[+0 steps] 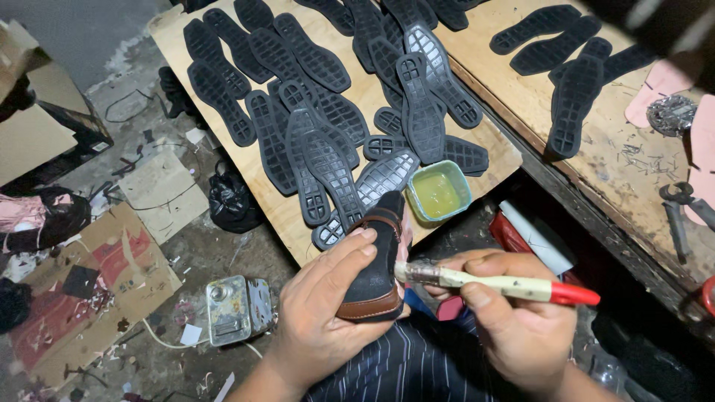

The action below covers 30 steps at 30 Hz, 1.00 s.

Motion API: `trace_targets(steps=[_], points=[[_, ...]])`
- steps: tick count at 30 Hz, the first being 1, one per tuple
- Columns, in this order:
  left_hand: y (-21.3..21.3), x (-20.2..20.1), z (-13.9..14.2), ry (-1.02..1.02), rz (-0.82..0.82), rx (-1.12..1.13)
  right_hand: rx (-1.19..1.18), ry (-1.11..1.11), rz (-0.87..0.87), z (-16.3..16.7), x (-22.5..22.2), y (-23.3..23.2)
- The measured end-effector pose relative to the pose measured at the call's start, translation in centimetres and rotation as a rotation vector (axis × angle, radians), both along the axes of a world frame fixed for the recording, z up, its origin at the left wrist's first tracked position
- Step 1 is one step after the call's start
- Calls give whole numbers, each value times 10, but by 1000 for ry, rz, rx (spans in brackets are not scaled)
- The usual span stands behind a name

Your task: The person holds a shoe in one hand and uses a brush to apply glue from a small container onto the edge of the shoe's sole, rotating the shoe to coat different sections of the sole edge. The person dips the brush back into the glue container and continues brushing along the sole perimeter.

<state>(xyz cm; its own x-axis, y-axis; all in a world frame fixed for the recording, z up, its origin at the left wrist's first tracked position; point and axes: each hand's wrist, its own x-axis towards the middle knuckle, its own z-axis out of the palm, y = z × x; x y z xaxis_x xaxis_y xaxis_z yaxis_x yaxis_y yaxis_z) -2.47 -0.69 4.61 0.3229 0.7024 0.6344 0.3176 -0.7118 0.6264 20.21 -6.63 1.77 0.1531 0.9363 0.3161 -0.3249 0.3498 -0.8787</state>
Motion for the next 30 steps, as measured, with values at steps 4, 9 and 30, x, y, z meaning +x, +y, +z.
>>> trace_targets(steps=[4, 9, 30], points=[[2, -2, 0, 22, 18, 67, 81, -241, -2, 2, 3, -9], [2, 0, -1, 32, 2, 136, -77, -149, -51, -2, 4, -9], [0, -2, -4, 108, -29, 163, -49, -179, -33, 12, -4, -5]])
